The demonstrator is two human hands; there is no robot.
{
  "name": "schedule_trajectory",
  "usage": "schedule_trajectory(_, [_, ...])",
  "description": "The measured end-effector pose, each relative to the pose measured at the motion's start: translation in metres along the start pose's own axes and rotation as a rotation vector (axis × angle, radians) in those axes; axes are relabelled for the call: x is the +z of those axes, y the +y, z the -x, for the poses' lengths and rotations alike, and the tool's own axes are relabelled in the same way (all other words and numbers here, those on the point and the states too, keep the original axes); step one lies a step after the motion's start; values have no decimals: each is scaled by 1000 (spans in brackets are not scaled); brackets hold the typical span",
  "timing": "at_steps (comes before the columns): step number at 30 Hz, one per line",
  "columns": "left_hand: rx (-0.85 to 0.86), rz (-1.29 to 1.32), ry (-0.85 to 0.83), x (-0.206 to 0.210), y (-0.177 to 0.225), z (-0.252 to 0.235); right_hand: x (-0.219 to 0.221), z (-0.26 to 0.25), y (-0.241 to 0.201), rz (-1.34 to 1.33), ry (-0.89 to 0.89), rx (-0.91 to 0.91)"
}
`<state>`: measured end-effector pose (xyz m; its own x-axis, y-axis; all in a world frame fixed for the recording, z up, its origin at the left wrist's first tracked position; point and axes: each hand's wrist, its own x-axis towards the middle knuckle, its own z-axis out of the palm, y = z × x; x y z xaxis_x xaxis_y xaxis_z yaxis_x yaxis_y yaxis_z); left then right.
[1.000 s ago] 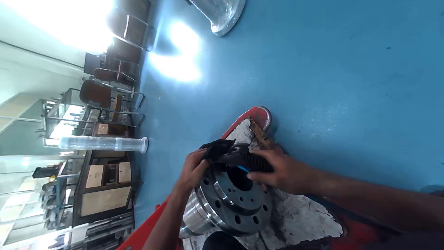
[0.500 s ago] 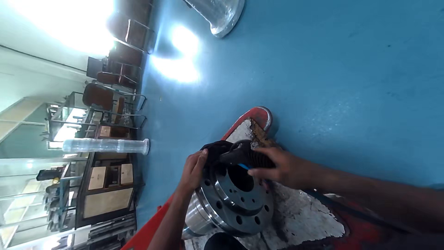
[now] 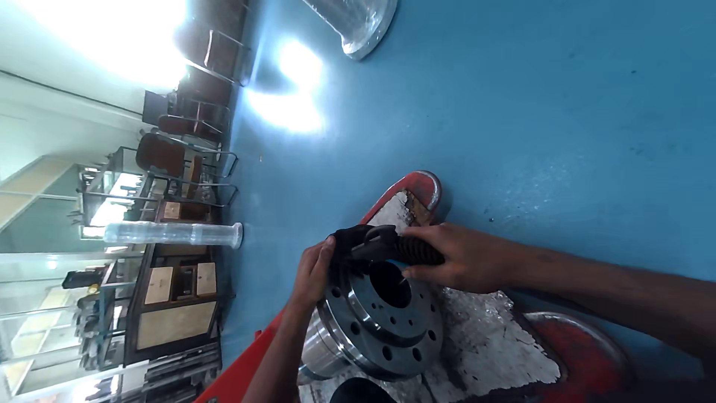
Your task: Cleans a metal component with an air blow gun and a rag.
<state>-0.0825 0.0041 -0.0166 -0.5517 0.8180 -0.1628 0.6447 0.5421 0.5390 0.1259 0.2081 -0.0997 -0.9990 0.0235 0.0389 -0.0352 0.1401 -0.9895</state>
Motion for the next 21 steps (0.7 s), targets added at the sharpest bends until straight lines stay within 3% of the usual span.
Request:
schedule_trajectory(7, [14,-20,-1,0,0,1,1,2,-3,76,1,-3])
schedule_trajectory(21, [11,-9,17,1,-1,1,8,20,5,-150,26,112])
